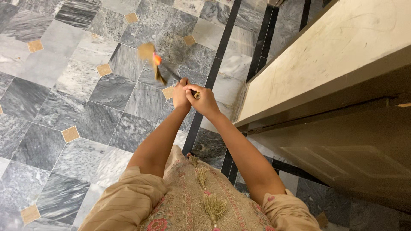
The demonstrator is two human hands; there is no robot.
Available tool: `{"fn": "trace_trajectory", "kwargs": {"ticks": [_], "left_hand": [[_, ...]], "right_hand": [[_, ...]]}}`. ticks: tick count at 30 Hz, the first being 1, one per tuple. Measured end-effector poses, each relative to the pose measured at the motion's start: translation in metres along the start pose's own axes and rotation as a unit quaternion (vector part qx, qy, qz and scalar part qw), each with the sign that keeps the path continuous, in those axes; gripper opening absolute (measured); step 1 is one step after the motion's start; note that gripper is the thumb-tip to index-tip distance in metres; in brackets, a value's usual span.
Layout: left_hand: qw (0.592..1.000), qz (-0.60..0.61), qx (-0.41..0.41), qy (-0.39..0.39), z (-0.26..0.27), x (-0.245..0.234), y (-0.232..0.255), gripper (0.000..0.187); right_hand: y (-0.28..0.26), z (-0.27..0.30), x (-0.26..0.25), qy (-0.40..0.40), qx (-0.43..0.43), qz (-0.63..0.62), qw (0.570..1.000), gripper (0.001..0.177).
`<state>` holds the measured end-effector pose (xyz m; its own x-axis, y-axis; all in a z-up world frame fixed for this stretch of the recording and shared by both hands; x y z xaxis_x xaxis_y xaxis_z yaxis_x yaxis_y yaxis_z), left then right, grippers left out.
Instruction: The person sweeps the tiled floor using a broom, moving debris between rooms and into the kitchen area.
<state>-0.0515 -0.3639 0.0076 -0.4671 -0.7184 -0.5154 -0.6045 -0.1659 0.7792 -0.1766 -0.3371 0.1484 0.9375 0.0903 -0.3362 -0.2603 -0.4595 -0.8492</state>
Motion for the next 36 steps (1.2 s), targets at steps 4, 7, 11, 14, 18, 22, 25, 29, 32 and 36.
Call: {"fn": "trace_trajectory", "kwargs": {"ticks": [4, 7, 11, 14, 18, 22, 25, 29, 32, 36], "left_hand": [[0.997, 0.057, 0.033, 0.026, -0.016, 0.015, 0.041, 0.015], [0.994, 0.089, 0.010, -0.054, -0.017, 0.039, 0.062, 0.019], [0.982, 0.155, 0.058, -0.089, -0.014, 0.081, 0.086, 0.018], [0.949, 0.246, -0.014, -0.195, -0.008, 0.130, 0.085, 0.018], [0.943, 0.197, 0.068, -0.259, -0.006, 0.181, 0.079, 0.019], [0.930, 0.127, 0.137, -0.315, -0.021, 0.216, 0.064, 0.020], [0.939, 0.035, 0.109, -0.325, -0.053, 0.214, 0.046, 0.020], [0.933, -0.049, 0.004, -0.355, -0.107, 0.194, 0.008, 0.024], [0.941, -0.076, 0.000, -0.329, -0.146, 0.188, -0.020, 0.022], [0.966, -0.081, 0.001, -0.245, -0.202, 0.182, -0.036, 0.024]], "right_hand": [[0.004, -0.014, -0.018, 0.013, 0.072, 0.077, 0.994, 0.018], [0.002, -0.023, -0.034, 0.063, -0.015, 0.107, 0.992, 0.018], [0.022, -0.031, -0.054, 0.089, -0.048, 0.166, 0.981, 0.021], [0.049, -0.043, -0.067, 0.100, -0.009, 0.222, 0.970, 0.021], [0.083, -0.060, -0.078, 0.140, 0.064, 0.243, 0.958, 0.023], [0.124, -0.087, -0.074, 0.165, 0.123, 0.220, 0.954, 0.021], [0.146, -0.108, -0.052, 0.159, 0.113, 0.180, 0.964, 0.021], [0.157, -0.132, -0.002, 0.097, 0.136, 0.135, 0.977, 0.021], [0.156, -0.162, 0.034, 0.061, 0.153, 0.076, 0.983, 0.021], [0.150, -0.217, 0.068, 0.011, 0.122, 0.042, 0.992, 0.020]]}}
Point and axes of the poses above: each hand's wrist, its own z-axis away from the middle knuckle, its own x-axis out of the palm, y = z × x, the point moved 6 cm from there along -z, towards the middle knuckle, and after that the axes turned 14 degrees about y, right-handed, at the moved point
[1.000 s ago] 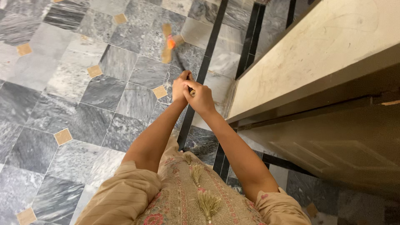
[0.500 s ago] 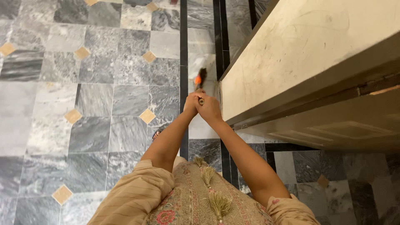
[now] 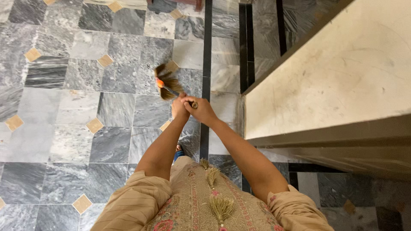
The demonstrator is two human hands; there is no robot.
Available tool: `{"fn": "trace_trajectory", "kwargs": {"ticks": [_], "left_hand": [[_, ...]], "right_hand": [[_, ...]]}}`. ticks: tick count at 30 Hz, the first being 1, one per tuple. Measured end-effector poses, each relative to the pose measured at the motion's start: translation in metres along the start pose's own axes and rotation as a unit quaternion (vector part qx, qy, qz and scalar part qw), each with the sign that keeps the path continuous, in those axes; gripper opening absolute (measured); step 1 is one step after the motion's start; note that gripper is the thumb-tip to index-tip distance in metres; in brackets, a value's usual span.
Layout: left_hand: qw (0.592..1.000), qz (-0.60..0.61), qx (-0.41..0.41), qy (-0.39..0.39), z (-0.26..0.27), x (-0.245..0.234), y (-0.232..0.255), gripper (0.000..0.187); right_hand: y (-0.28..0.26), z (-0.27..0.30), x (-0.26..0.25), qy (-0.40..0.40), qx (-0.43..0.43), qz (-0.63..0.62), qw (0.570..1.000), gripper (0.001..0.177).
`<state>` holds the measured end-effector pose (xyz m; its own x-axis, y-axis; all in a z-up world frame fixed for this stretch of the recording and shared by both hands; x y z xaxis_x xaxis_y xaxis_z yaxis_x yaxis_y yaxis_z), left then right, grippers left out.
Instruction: The person sweeps the tiled floor using a broom, moving debris between rooms and into the kitchen area.
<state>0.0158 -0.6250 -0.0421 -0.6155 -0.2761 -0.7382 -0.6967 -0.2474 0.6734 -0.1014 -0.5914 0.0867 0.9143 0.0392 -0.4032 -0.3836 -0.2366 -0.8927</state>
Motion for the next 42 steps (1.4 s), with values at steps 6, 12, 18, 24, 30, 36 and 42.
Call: {"fn": "trace_trajectory", "kwargs": {"ticks": [6, 12, 18, 24, 30, 36, 42], "left_hand": [[0.987, 0.110, 0.059, 0.106, -0.062, -0.042, 0.037, 0.020], [0.969, 0.190, 0.135, 0.082, -0.073, -0.048, 0.112, 0.024], [0.947, 0.260, 0.188, 0.019, -0.063, -0.019, 0.160, 0.028], [0.923, 0.319, 0.202, -0.074, -0.068, 0.033, 0.156, 0.028], [0.937, 0.258, 0.214, -0.097, -0.095, 0.080, 0.119, 0.022], [0.982, 0.065, 0.133, -0.117, -0.135, 0.092, 0.081, 0.026], [0.996, -0.003, 0.082, -0.037, -0.170, 0.062, 0.069, 0.019]], "right_hand": [[-0.042, -0.058, -0.005, 0.057, -0.028, 0.031, 0.997, 0.024], [-0.086, -0.070, -0.054, 0.233, -0.173, 0.107, 0.951, 0.034], [-0.075, -0.076, -0.086, 0.294, -0.096, 0.224, 0.924, 0.025], [-0.038, -0.094, -0.087, 0.230, -0.072, 0.312, 0.919, 0.024], [0.008, -0.119, -0.071, 0.173, 0.031, 0.291, 0.940, 0.024], [0.040, -0.143, -0.050, 0.104, 0.051, 0.180, 0.977, 0.031], [0.044, -0.173, -0.029, 0.050, 0.085, 0.030, 0.995, 0.029]]}}
Point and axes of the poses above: each hand's wrist, its own z-axis away from the middle knuckle, its own x-axis out of the palm, y = z × x, the point moved 6 cm from there along -z, towards the middle knuckle, and after that the axes turned 14 degrees about y, right-handed, at the moved point
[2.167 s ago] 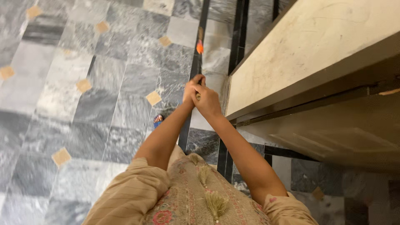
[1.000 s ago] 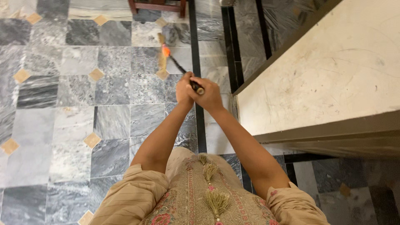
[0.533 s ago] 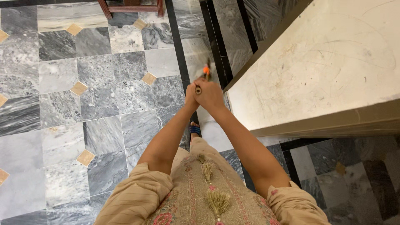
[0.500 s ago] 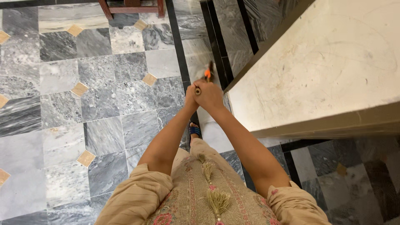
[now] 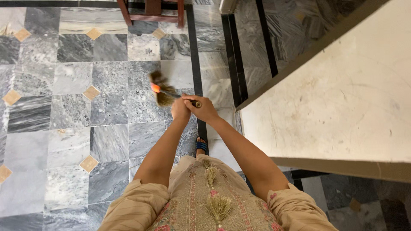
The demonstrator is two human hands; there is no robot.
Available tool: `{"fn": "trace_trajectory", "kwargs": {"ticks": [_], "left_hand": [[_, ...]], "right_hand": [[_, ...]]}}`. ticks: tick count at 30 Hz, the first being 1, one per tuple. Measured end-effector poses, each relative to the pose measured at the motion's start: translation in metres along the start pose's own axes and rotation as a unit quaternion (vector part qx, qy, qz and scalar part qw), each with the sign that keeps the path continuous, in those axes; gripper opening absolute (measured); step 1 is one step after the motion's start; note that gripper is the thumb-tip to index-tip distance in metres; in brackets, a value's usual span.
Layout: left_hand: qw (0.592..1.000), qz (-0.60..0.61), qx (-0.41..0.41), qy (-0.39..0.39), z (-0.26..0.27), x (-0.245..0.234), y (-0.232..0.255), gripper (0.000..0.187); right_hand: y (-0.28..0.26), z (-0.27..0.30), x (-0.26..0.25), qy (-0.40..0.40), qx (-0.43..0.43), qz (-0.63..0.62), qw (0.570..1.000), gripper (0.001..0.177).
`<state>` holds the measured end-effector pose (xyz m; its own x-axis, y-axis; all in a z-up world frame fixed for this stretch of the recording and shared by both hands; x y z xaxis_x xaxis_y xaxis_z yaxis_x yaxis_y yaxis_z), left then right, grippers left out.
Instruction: The person sweeps the tiled floor using a broom, moving debris between rooms and into the kitchen area.
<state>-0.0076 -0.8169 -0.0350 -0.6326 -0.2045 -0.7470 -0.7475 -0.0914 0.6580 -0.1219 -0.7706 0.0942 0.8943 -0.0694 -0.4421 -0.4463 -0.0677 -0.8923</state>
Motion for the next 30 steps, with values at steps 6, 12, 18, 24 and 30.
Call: {"fn": "trace_trajectory", "kwargs": {"ticks": [6, 12, 18, 24, 30], "left_hand": [[0.995, 0.032, 0.005, 0.091, -0.035, -0.045, 0.043, 0.022], [0.993, 0.111, -0.033, 0.029, -0.069, -0.046, 0.087, 0.034], [0.984, 0.179, 0.005, -0.027, -0.072, 0.026, 0.105, 0.038], [0.979, 0.171, 0.007, -0.110, -0.068, 0.082, 0.092, 0.032], [0.995, 0.048, -0.007, -0.090, -0.076, 0.066, 0.061, 0.022]], "right_hand": [[-0.041, -0.039, -0.020, 0.049, -0.114, -0.014, 0.992, 0.023], [-0.057, -0.052, -0.038, 0.163, -0.148, 0.087, 0.972, 0.027], [-0.009, -0.071, -0.048, 0.092, -0.017, 0.234, 0.968, 0.033], [0.042, -0.083, -0.060, 0.128, -0.021, 0.185, 0.974, 0.036], [0.068, -0.098, -0.030, 0.038, -0.057, 0.116, 0.991, 0.039]]}}
Point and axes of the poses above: each hand's wrist, its own z-axis away from the middle knuckle, its own x-axis out of the palm, y = z × x, the point moved 6 cm from there along -z, towards the middle knuckle, and after that the axes turned 14 degrees about y, right-handed, at the moved point
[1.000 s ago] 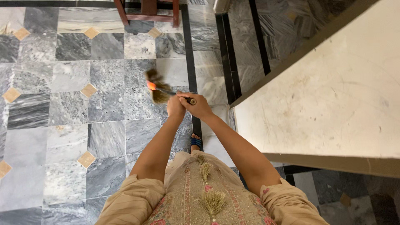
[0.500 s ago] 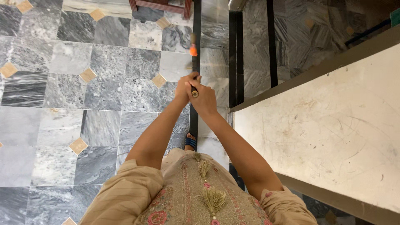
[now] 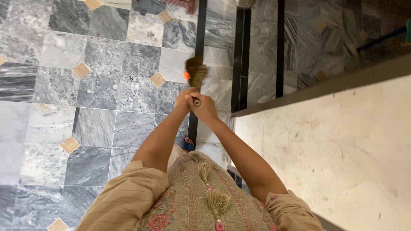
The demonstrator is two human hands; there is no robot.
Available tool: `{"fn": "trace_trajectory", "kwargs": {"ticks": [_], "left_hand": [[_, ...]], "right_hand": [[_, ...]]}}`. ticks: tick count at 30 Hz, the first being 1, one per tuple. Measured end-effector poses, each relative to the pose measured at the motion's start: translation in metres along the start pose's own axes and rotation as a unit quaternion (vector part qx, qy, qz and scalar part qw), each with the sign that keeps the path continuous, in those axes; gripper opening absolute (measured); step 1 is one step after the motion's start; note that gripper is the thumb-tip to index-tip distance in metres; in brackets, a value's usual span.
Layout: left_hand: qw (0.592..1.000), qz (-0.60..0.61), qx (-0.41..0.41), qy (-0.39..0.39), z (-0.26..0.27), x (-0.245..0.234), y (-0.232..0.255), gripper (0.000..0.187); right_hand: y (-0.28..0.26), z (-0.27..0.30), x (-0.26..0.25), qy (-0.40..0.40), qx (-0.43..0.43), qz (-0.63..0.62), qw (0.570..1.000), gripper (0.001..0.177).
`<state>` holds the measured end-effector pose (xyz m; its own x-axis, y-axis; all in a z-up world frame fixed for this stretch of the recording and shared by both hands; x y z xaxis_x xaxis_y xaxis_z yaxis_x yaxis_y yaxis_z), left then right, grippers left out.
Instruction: The person sweeps the tiled floor using a broom, moving debris between rooms and into the kitchen area.
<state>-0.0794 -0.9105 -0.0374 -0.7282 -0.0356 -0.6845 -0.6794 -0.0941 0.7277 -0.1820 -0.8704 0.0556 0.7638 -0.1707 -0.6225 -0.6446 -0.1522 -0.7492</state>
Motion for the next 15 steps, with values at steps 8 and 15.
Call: {"fn": "trace_trajectory", "kwargs": {"ticks": [8, 15], "left_hand": [[0.990, -0.062, -0.103, 0.070, -0.023, -0.042, -0.028, 0.023], [0.979, 0.007, -0.112, 0.168, -0.049, -0.047, 0.010, 0.014]], "right_hand": [[-0.023, -0.032, 0.025, -0.094, 0.043, -0.109, 0.989, 0.036], [-0.033, -0.068, -0.013, -0.047, -0.004, -0.145, 0.988, 0.035]]}}
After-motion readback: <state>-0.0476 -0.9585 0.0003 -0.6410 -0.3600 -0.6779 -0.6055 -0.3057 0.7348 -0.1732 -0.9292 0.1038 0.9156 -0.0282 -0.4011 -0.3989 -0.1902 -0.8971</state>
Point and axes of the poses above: each hand's wrist, its own z-axis away from the middle knuckle, its own x-axis out of the palm, y = z × x, the point moved 6 cm from there along -z, towards the middle knuckle, and after that the axes turned 14 degrees about y, right-handed, at the moved point
